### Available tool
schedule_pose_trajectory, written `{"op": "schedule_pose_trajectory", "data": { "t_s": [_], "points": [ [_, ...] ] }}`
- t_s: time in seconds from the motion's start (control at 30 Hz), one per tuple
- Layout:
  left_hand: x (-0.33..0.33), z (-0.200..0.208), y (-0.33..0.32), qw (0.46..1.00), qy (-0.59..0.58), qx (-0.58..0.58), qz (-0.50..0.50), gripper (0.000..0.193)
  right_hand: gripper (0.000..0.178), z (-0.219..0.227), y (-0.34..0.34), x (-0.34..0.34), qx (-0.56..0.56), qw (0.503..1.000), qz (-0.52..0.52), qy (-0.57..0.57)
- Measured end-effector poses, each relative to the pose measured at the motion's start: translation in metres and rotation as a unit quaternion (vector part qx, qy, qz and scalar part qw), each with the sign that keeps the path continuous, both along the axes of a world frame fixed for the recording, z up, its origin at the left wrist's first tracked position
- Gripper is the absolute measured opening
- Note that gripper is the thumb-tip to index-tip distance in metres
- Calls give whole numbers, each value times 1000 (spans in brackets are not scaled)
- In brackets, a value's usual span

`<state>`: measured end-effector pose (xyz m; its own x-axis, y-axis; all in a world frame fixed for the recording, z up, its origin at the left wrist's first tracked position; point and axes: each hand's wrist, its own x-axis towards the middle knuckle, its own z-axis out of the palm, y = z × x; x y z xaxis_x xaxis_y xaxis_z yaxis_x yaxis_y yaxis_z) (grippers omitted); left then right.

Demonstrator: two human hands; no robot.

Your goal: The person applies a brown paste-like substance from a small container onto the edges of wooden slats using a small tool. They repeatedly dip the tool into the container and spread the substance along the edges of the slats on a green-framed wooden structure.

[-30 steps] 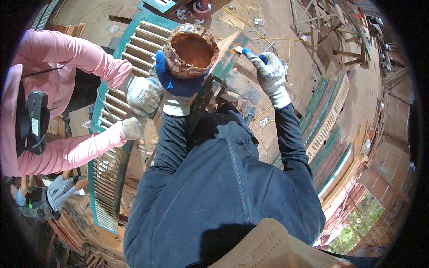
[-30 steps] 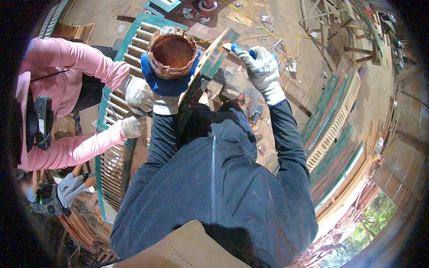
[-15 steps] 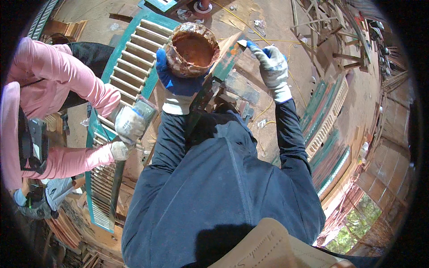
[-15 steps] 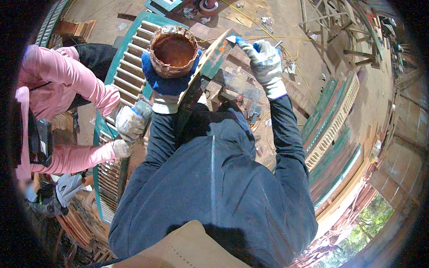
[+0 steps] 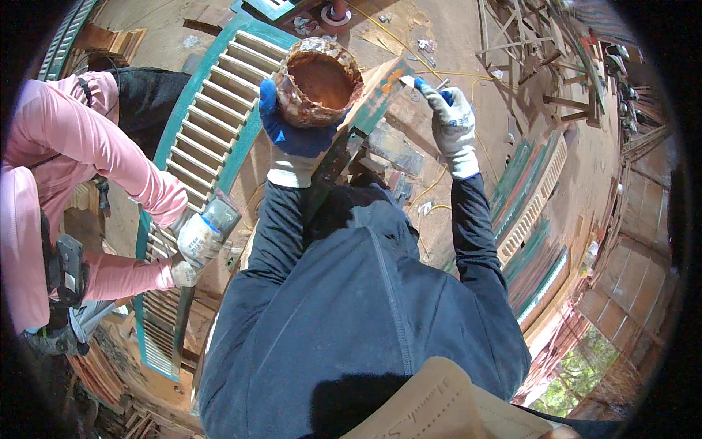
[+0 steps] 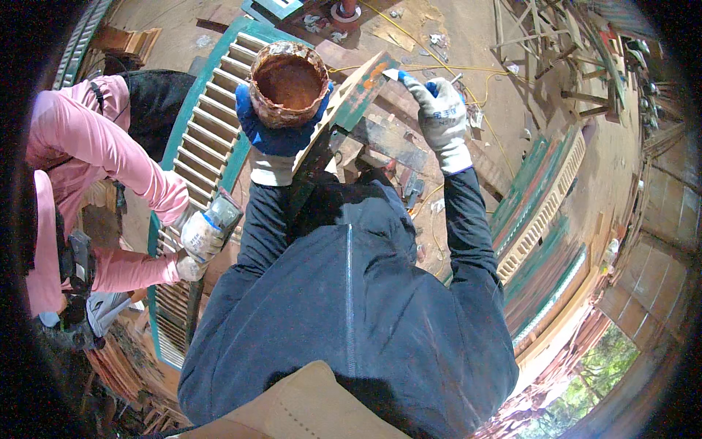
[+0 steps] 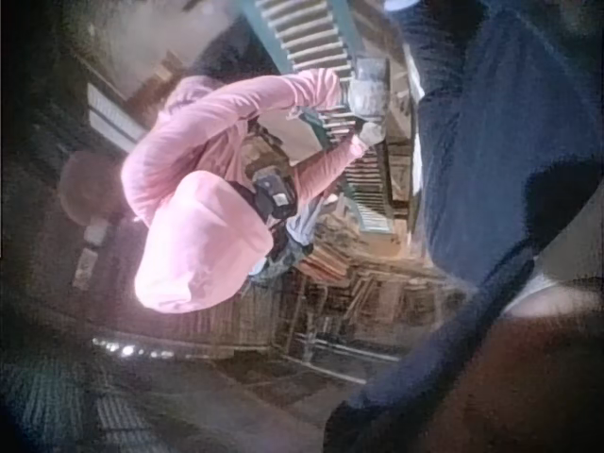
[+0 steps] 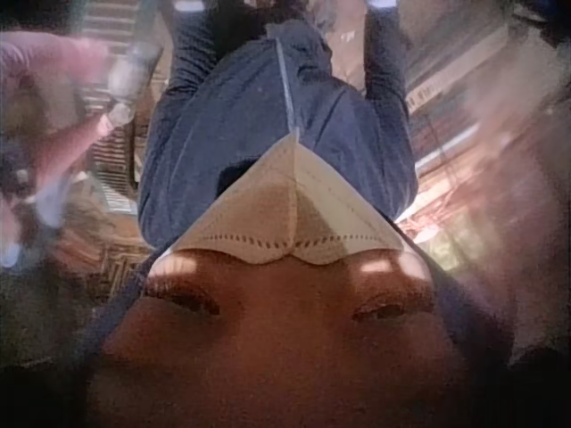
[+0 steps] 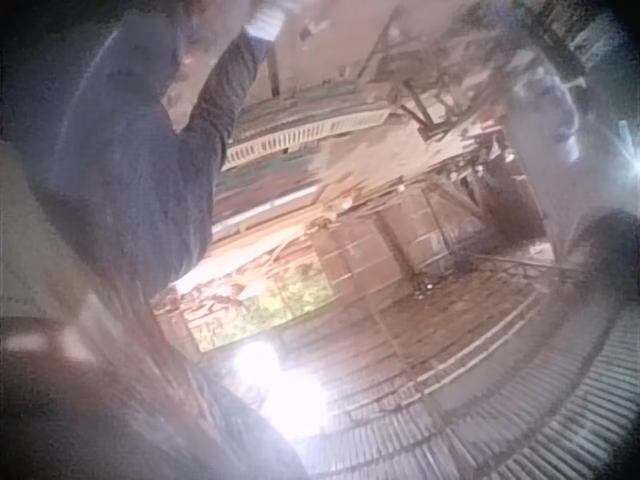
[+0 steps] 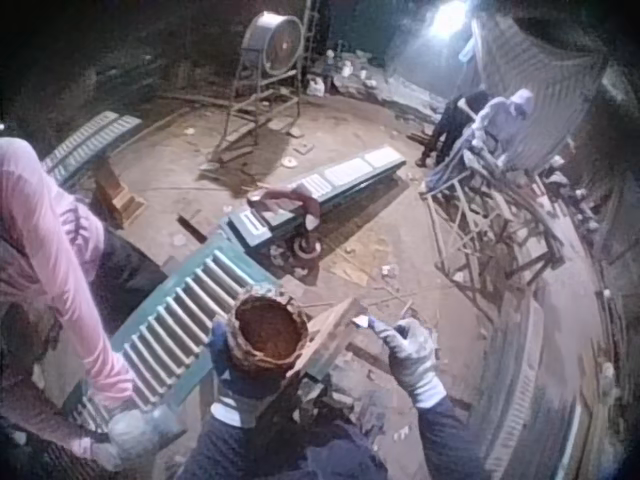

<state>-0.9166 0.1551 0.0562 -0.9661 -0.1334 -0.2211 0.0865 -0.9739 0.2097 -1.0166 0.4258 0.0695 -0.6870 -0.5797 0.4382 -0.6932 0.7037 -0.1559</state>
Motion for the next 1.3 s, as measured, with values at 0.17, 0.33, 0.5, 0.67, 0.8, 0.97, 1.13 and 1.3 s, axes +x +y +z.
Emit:
{"op": "schedule_pose_trajectory", "data": {
  "t_s": [0.17,0.33,0.5,0.67,0.8,0.97,1.13,1.3],
  "points": [
    [2,4,5,1000,22,-5,-8,74,54,-2,0,-9,68,996,13,49],
    [1,4,5,1000,5,-11,3,76,55,8,4,6,8,1000,-2,13],
    [0,7,5,1000,-6,-25,-2,86,55,-4,-3,-2,57,997,20,54],
    [0,0,4,998,17,-57,7,79,48,-4,1,0,-23,999,28,27],
    [1,-3,6,993,-3,-118,21,69,40,-4,2,-8,1,998,36,45],
    [-5,-33,-4,953,221,202,-49,70,31,2,2,-9,-32,999,26,-13],
    [-4,-9,7,993,0,-117,-2,78,33,-2,1,-14,21,996,79,21],
    [-5,-3,6,994,30,-105,-10,79,34,-10,15,-9,-63,992,70,-81]
  ]
}}
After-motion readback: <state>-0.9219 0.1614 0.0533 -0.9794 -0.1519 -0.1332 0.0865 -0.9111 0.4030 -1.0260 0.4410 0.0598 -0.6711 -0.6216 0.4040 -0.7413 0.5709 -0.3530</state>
